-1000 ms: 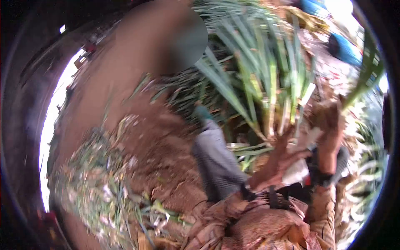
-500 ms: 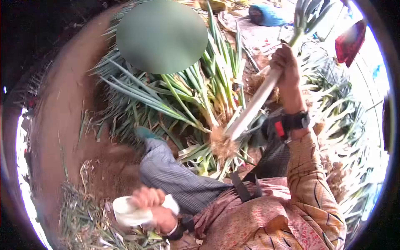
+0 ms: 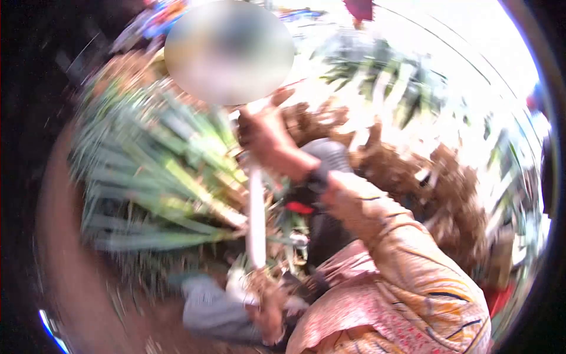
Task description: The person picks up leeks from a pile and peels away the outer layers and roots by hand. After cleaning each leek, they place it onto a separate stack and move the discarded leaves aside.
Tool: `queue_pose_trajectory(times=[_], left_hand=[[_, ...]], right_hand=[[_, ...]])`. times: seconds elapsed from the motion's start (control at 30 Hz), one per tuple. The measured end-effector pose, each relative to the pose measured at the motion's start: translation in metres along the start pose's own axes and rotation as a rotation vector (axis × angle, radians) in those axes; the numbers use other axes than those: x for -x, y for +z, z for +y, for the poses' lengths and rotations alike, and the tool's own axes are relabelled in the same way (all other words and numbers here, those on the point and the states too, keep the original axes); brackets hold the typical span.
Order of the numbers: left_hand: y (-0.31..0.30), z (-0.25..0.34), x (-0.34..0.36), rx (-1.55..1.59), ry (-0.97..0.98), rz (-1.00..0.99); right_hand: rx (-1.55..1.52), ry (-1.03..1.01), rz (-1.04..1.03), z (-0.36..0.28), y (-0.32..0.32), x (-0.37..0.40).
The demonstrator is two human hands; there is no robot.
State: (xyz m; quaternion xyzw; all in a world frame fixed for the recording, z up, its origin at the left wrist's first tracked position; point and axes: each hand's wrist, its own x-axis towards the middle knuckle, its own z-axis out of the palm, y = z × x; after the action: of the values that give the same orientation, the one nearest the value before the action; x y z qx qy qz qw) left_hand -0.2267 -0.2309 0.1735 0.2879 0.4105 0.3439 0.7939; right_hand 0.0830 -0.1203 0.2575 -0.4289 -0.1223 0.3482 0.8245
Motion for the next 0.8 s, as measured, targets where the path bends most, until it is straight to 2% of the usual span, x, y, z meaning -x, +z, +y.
queue_pose_trajectory(times=[0.03, 0.07, 0.13, 0.4, 0.43, 0.47, 0.5, 0.53, 0.6, 0.63, 0.67, 0.7, 0.73, 0.77, 0.8], left_hand=[[0.02, -0.004, 0.004, -0.414, 0.355, -0.031], [0.012, -0.01, 0.002, -0.517, 0.382, -0.159], [0.01, -0.014, -0.005, -0.491, 0.333, -0.307], [0.002, -0.01, -0.037, -0.242, -0.003, -0.781], [0.001, -0.008, -0.041, -0.206, -0.047, -0.819], [0.001, -0.006, -0.044, -0.172, -0.088, -0.86], [0.001, -0.004, -0.047, -0.145, -0.129, -0.896], [0.009, 0.002, -0.049, -0.086, -0.175, -0.821], [0.033, 0.003, -0.065, 0.096, -0.152, -0.594], [0.034, -0.008, -0.083, 0.067, -0.197, -0.44], [0.032, -0.022, -0.099, -0.155, -0.217, -0.111], [0.038, -0.042, -0.116, -0.709, 0.103, -0.302], [0.06, -0.037, -0.131, -1.264, -0.122, -0.237], [0.089, -0.027, -0.129, -1.458, -0.187, -0.356], [0.057, -0.066, -0.143, -1.345, 0.125, -0.452]], right_hand=[[-0.039, -0.023, 0.016, 0.0, -0.009, -0.014], [-0.049, -0.044, -0.034, -0.009, -0.014, -0.014], [-0.089, -0.128, -0.07, -0.027, -0.026, -0.015], [0.15, -0.203, 0.233, -0.088, -0.118, -0.054], [0.172, -0.444, 0.233, -0.075, -0.151, -0.092], [0.754, -0.282, 0.603, -0.101, -0.188, -0.125], [1.089, -0.624, 0.842, -0.108, -0.263, -0.193], [1.824, -1.193, 0.343, -0.148, -0.396, -0.235], [1.657, -1.194, 0.166, -0.094, -0.317, -0.232], [1.556, -1.164, 0.09, -0.066, -0.278, -0.226], [1.454, -1.111, 0.018, -0.036, -0.241, -0.21], [1.364, -1.054, -0.055, -0.015, -0.21, -0.191], [1.287, -0.976, -0.112, 0.005, -0.188, -0.169], [1.234, -0.908, -0.144, 0.004, -0.181, -0.15], [1.197, -0.863, -0.155, -0.009, -0.179, -0.14]])
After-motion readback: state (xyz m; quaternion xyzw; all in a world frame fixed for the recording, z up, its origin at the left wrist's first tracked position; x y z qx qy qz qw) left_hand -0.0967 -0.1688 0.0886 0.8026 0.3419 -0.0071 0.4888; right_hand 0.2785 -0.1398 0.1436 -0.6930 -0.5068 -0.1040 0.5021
